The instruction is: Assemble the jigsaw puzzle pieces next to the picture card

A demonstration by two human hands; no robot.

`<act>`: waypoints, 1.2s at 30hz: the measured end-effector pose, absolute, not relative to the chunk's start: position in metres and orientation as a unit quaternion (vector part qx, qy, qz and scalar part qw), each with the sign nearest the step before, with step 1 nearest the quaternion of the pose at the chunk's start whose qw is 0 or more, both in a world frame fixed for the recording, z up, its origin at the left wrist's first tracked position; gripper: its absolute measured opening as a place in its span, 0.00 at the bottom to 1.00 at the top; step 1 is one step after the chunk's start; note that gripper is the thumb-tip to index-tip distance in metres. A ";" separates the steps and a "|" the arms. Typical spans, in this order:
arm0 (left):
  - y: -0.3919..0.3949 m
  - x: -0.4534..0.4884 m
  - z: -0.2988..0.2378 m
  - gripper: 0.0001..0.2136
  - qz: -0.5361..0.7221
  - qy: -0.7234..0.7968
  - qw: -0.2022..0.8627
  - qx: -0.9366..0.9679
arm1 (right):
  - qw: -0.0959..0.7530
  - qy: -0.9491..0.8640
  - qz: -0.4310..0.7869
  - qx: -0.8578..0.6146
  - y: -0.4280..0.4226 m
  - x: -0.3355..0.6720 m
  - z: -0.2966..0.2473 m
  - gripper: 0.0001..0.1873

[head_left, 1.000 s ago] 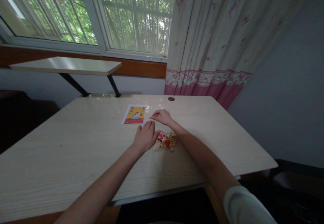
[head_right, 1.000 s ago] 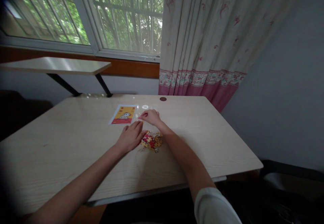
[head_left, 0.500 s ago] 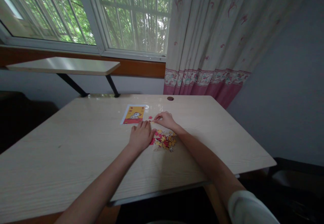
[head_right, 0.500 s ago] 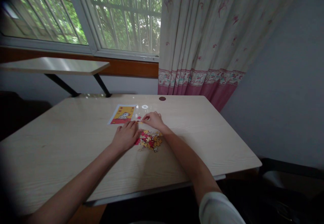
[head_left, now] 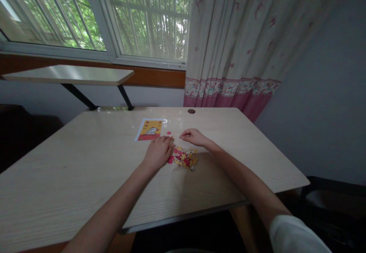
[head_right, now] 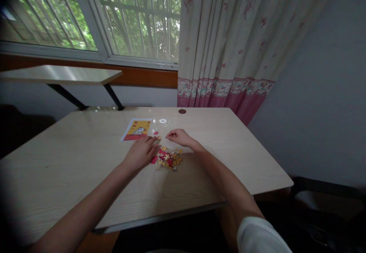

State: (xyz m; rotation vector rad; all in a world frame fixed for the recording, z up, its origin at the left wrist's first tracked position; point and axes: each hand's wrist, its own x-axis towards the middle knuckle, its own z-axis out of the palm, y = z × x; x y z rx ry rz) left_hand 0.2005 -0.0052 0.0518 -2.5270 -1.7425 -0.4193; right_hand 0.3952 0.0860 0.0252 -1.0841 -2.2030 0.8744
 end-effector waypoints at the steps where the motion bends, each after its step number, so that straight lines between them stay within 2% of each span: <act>1: -0.004 0.200 0.050 0.16 -0.138 -0.543 0.006 -0.828 | 0.253 -0.819 0.336 -0.390 0.082 0.403 0.026 0.10; 4: 0.000 0.203 0.043 0.16 -0.152 -0.510 -0.029 -0.846 | 0.238 -0.828 0.336 -0.381 0.068 0.420 0.027 0.12; 8: 0.005 0.207 0.032 0.14 -0.182 -0.486 -0.064 -0.853 | 0.259 -0.830 0.298 -0.394 0.053 0.420 0.023 0.12; 15: 0.007 0.206 0.029 0.07 -0.274 -0.439 -0.151 -0.842 | 0.292 -0.845 0.250 -0.372 0.035 0.406 0.023 0.06; 21: 0.006 0.209 0.029 0.05 -0.348 -0.424 -0.222 -0.806 | 0.313 -0.811 0.286 -0.404 0.025 0.399 0.026 0.07; 26: 0.003 0.214 0.031 0.11 -0.389 -0.450 -0.345 -0.726 | 0.364 -0.748 0.357 -0.425 0.022 0.395 0.027 0.10; 30: 0.001 0.220 0.034 0.16 -0.408 -0.465 -0.414 -0.668 | 0.408 -0.737 0.356 -0.403 0.021 0.394 0.029 0.16; 36: 0.000 0.221 0.034 0.18 -0.389 -0.477 -0.463 -0.637 | 0.425 -0.752 0.324 -0.387 0.019 0.394 0.029 0.12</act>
